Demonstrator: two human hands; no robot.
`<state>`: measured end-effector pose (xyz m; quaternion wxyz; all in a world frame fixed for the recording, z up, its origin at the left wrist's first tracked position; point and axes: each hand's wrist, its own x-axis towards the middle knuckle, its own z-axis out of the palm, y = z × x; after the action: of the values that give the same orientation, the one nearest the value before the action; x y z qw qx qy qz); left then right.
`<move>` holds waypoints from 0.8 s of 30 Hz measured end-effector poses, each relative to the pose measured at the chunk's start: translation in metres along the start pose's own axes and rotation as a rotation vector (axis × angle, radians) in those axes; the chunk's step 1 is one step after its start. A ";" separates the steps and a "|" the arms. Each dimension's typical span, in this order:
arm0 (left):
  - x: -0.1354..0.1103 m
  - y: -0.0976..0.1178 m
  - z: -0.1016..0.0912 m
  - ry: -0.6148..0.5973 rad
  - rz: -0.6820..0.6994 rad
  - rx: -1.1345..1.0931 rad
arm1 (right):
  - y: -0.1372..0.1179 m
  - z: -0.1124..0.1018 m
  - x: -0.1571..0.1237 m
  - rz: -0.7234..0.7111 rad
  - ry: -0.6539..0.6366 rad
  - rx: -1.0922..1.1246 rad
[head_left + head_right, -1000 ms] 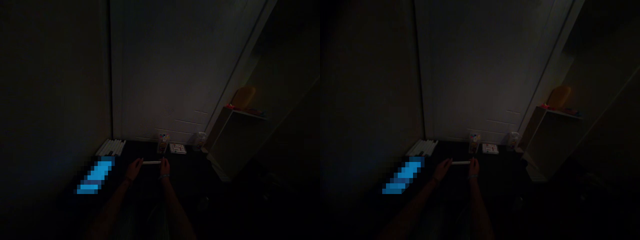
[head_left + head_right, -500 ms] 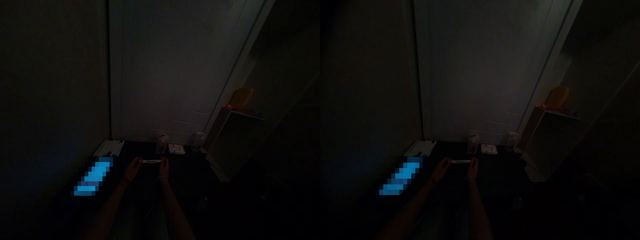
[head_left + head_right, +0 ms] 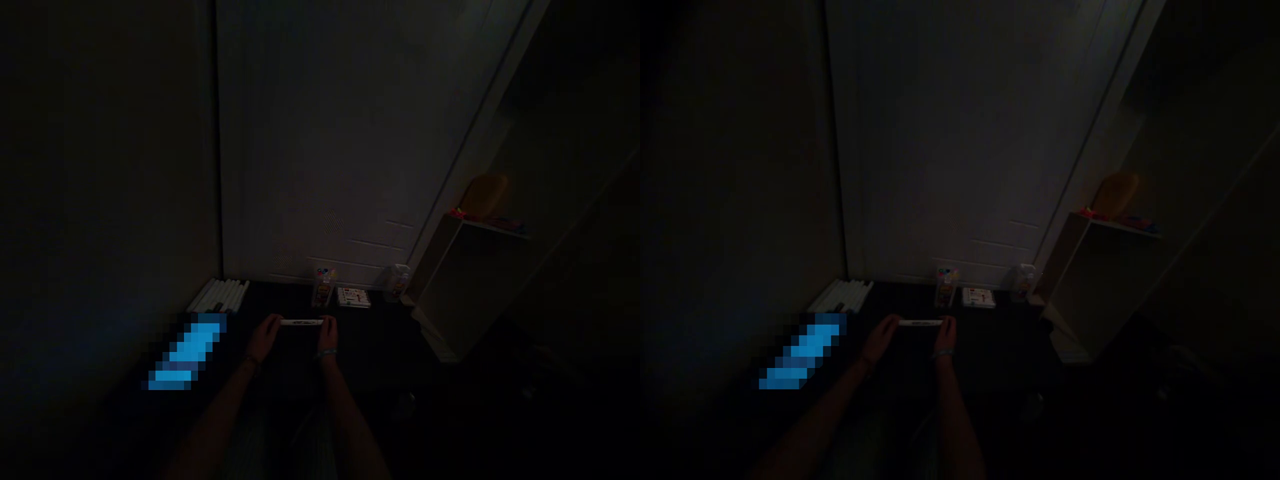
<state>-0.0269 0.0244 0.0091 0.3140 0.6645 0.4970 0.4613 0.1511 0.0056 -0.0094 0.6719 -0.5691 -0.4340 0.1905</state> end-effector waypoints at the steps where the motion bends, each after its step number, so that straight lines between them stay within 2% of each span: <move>1: 0.000 0.001 0.000 -0.001 -0.008 0.007 | 0.000 0.000 0.000 0.004 -0.004 0.000; 5: -0.002 0.004 -0.002 -0.009 -0.037 0.048 | 0.001 0.000 0.000 0.018 -0.019 0.016; 10: -0.002 0.005 -0.003 -0.005 -0.009 0.083 | 0.001 0.001 0.000 0.036 -0.025 0.045; 20: -0.001 0.001 -0.002 0.001 -0.038 0.103 | 0.002 0.004 -0.002 0.062 0.016 0.072; 24: 0.002 -0.008 -0.001 -0.018 -0.033 0.046 | 0.000 0.010 -0.009 0.053 0.019 0.037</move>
<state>-0.0301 0.0282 0.0032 0.3107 0.6675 0.5155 0.4383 0.1385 0.0051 -0.0133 0.6811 -0.5696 -0.4089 0.2108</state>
